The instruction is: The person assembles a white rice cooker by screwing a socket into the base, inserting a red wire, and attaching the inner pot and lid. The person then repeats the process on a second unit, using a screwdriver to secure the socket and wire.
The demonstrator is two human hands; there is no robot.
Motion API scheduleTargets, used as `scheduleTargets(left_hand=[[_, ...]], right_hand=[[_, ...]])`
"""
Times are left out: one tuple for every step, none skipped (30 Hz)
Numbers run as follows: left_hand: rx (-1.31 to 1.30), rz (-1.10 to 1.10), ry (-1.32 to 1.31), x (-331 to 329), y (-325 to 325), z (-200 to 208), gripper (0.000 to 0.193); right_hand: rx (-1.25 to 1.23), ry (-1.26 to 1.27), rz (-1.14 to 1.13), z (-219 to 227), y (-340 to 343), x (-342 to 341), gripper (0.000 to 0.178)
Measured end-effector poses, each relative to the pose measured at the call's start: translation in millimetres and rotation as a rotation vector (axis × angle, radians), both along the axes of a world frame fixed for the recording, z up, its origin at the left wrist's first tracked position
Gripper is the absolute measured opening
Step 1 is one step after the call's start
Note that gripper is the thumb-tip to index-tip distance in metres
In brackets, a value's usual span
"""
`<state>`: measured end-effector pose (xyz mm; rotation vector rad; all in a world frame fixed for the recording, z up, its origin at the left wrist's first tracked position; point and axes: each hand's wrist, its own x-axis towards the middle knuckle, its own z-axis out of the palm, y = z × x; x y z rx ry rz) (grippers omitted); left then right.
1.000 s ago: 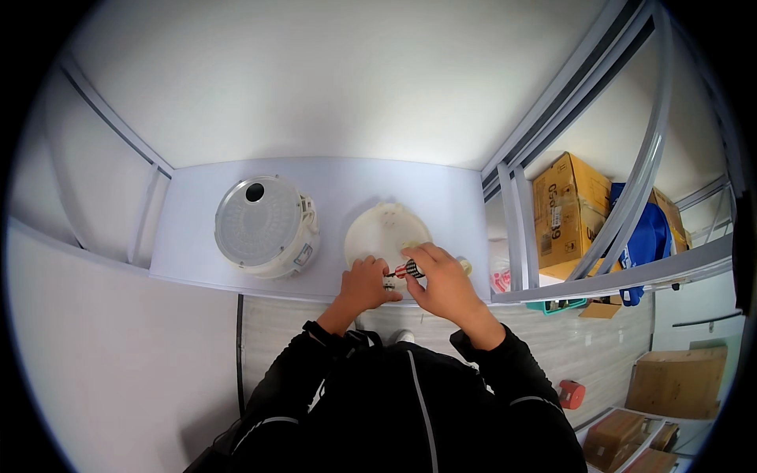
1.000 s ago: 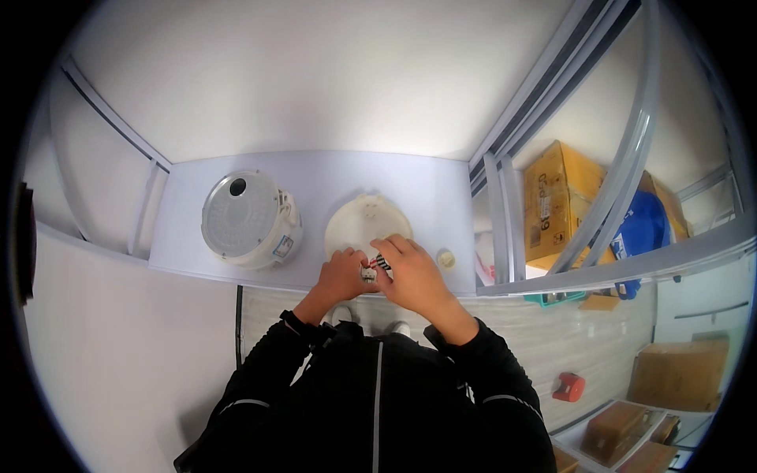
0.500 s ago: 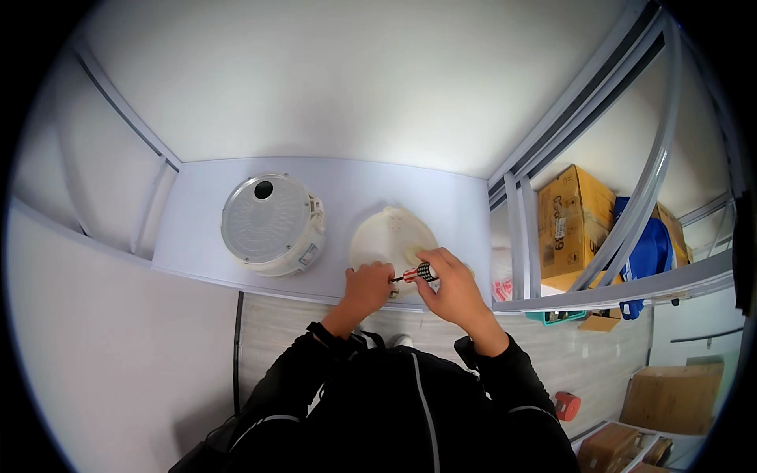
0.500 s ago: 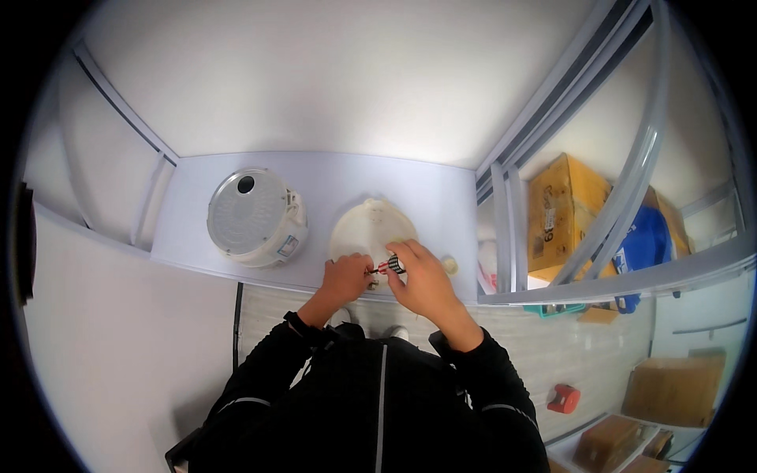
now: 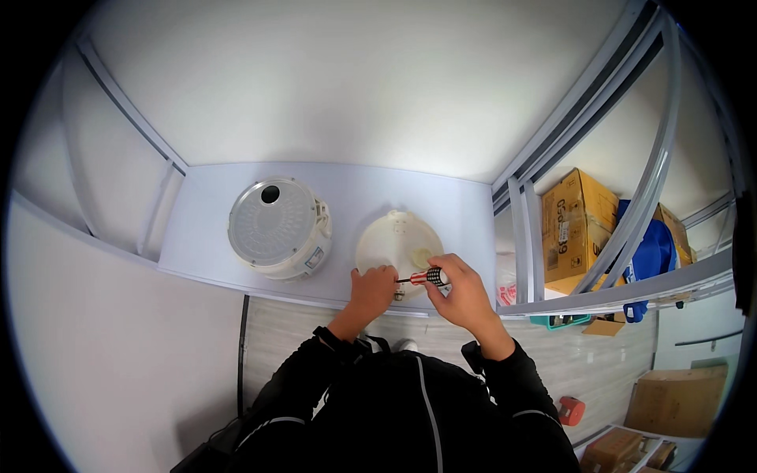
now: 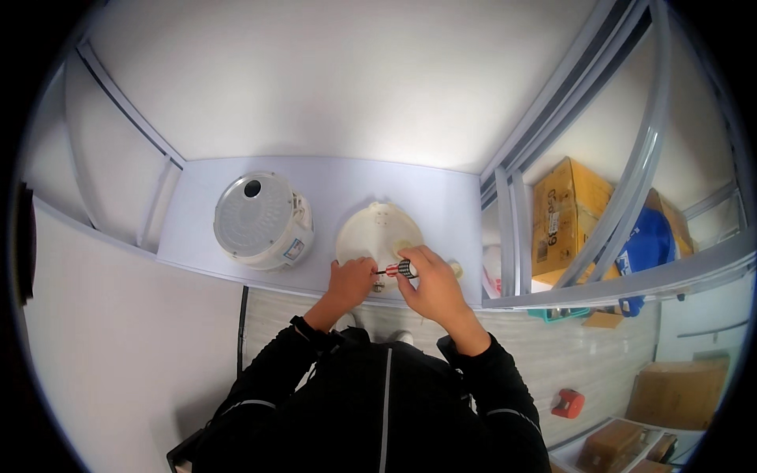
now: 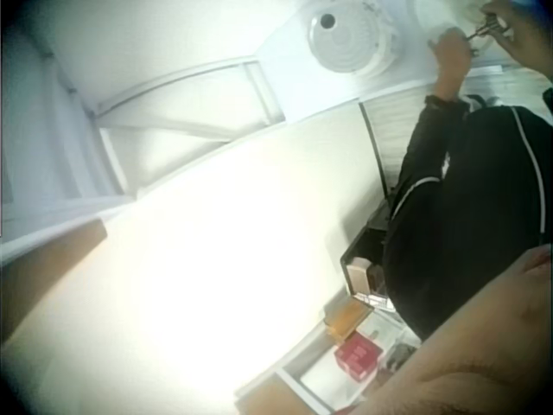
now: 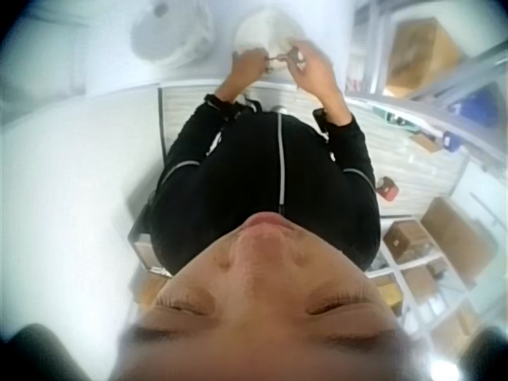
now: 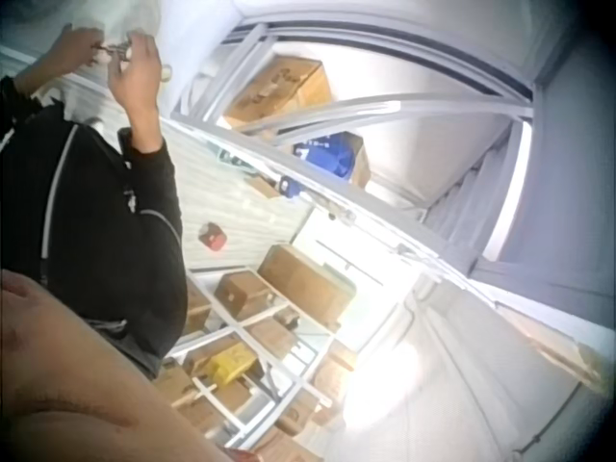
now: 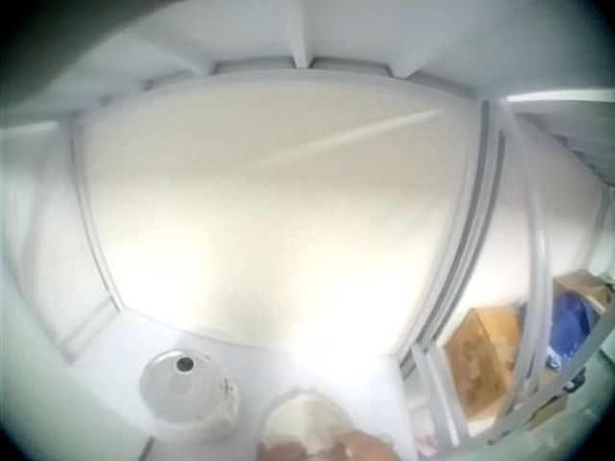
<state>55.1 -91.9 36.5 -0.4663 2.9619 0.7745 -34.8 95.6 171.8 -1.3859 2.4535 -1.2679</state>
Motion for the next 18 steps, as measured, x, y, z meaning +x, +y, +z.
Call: scheduleTargets(left_hand=[[-0.016, -0.002, 0.014, 0, 1, -1, 0.012], [-0.066, -0.016, 0.03, 0, 1, -1, 0.012], [-0.116, -0.031, 0.044, 1, 0, -2, 0.011], [-0.166, -0.046, 0.058, 1, 0, -3, 0.011], [-0.21, -0.06, 0.082, 2, -1, -4, 0.011], [-0.255, -0.078, 0.107, 2, -1, -4, 0.011], [-0.3, -0.098, 0.132, 2, -2, -5, 0.01], [-0.289, -0.094, 0.158, 3, -3, -5, 0.01], [-0.278, -0.092, 0.184, 3, -3, -4, 0.01], [-0.266, -0.091, 0.211, 3, -4, -3, 0.011], [-0.266, -0.092, 0.224, 2, -4, -2, 0.01], [-0.264, -0.091, 0.233, 3, -4, 0, 0.009], [-0.262, -0.091, 0.243, 2, -3, 4, 0.008], [-0.244, -0.106, 0.28, 1, -1, 6, 0.008], [-0.224, -0.12, 0.317, 0, 1, 9, 0.007], [-0.203, -0.134, 0.355, -2, 4, 11, 0.007], [-0.184, -0.155, 0.373, -5, 8, 14, 0.006], [-0.164, -0.173, 0.392, -9, 14, 19, 0.006]], right_hand=[[-0.012, 0.004, -0.003, -1, 0, 0, 0.041], [-0.025, 0.009, -0.006, -2, 1, -1, 0.041], [-0.039, 0.026, -0.006, -3, 1, -1, 0.041], [-0.053, 0.042, -0.007, -3, 1, -2, 0.04], [-0.067, 0.059, -0.009, -3, 2, -4, 0.039], [-0.091, 0.049, -0.028, -1, 2, -4, 0.038], [-0.115, 0.04, -0.047, 3, 3, -5, 0.037], [-0.139, 0.03, -0.068, 7, 4, -6, 0.036], [-0.153, 0.044, -0.086, 11, 6, -7, 0.034], [-0.166, 0.057, -0.105, 14, 8, -9, 0.033], [-0.179, 0.072, -0.125, 17, 11, -11, 0.032], [-0.204, 0.077, -0.14, 20, 14, -13, 0.032], [-0.228, 0.082, -0.157, 23, 18, -15, 0.032], [-0.253, 0.088, -0.174, 24, 22, -17, 0.032], [-0.28, 0.093, -0.2, 23, 26, -18, 0.032], [-0.308, 0.097, -0.227, 21, 30, -20, 0.033], [-0.335, 0.103, -0.254, 20, 36, -20, 0.034], [-0.351, 0.127, -0.271, 20, 41, -20, 0.034]])
